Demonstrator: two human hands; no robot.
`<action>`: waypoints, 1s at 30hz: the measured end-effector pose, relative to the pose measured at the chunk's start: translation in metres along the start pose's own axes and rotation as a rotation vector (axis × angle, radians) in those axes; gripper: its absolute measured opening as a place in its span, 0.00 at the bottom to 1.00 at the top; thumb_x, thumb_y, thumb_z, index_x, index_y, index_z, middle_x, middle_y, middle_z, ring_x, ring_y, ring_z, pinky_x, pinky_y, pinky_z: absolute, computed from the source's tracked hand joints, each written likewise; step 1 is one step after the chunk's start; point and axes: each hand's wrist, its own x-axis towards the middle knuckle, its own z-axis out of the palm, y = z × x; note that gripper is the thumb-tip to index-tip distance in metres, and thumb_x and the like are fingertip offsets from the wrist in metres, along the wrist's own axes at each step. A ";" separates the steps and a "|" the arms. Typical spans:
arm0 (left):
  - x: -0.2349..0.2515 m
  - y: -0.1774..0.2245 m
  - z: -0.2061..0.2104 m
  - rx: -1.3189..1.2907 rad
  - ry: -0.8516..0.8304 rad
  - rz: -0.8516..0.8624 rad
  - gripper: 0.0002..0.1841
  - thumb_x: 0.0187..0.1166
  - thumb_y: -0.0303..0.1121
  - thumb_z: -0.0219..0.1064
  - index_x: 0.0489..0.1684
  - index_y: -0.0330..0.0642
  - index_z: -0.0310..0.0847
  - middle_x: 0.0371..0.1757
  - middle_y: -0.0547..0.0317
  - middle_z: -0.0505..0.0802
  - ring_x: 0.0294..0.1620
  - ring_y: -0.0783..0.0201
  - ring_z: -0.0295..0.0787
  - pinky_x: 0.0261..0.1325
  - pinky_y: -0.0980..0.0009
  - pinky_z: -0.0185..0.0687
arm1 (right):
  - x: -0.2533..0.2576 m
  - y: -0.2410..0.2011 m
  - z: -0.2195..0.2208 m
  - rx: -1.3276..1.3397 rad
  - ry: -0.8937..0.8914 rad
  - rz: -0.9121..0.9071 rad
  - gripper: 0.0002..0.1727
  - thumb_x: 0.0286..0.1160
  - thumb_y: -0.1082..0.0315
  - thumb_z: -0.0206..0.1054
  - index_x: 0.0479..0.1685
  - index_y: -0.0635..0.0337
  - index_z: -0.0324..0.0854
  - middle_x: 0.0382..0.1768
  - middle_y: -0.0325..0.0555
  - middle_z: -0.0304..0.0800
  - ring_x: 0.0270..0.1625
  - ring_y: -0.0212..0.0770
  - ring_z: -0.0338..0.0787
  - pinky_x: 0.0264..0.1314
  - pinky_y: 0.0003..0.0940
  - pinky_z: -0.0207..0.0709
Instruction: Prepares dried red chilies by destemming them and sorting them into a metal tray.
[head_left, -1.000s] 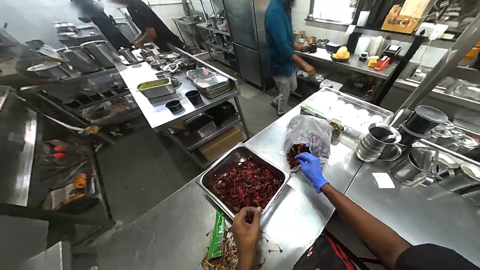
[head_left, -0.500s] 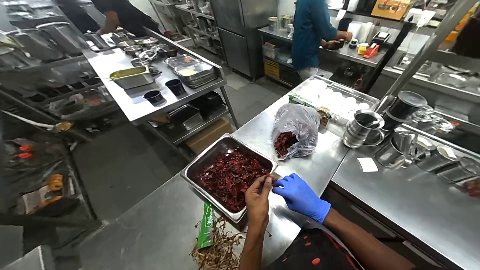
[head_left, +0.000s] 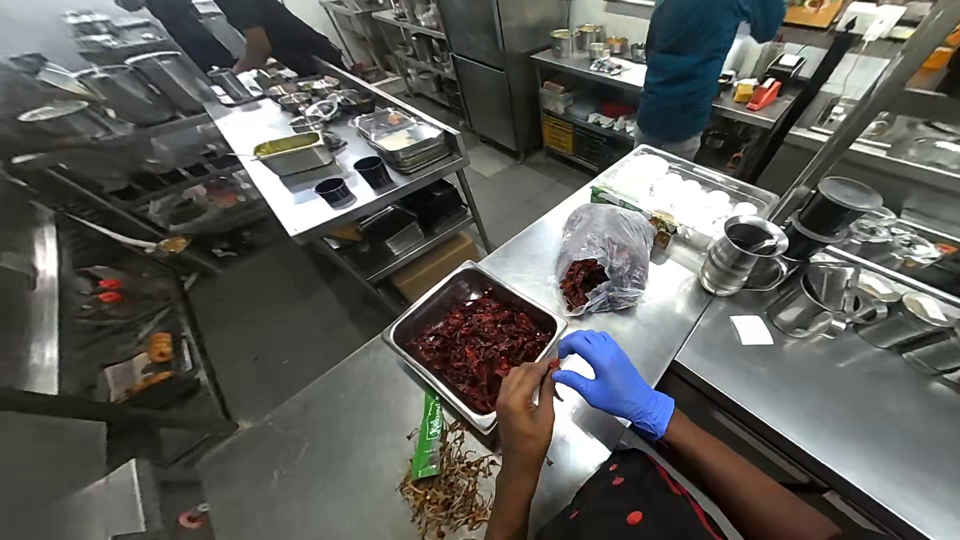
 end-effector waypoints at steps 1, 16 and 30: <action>0.000 0.001 -0.001 -0.001 -0.014 0.010 0.11 0.83 0.34 0.65 0.54 0.49 0.93 0.48 0.68 0.95 0.53 0.69 0.90 0.61 0.64 0.89 | 0.002 0.000 0.000 0.004 -0.008 -0.005 0.19 0.76 0.45 0.71 0.51 0.50 0.85 0.51 0.37 0.89 0.56 0.38 0.87 0.56 0.42 0.81; -0.006 0.002 -0.006 -0.292 -0.012 -0.067 0.12 0.80 0.29 0.68 0.57 0.45 0.92 0.45 0.60 0.94 0.35 0.63 0.91 0.41 0.66 0.93 | 0.000 0.009 0.007 0.236 -0.096 -0.132 0.15 0.88 0.59 0.60 0.37 0.53 0.88 0.34 0.35 0.87 0.44 0.34 0.86 0.54 0.37 0.79; -0.026 0.002 0.021 -0.107 0.223 -0.211 0.07 0.75 0.26 0.70 0.41 0.36 0.94 0.34 0.59 0.95 0.31 0.72 0.90 0.37 0.76 0.89 | -0.025 0.007 0.060 0.887 -0.060 0.439 0.17 0.86 0.65 0.61 0.27 0.63 0.84 0.26 0.40 0.84 0.34 0.33 0.83 0.44 0.31 0.78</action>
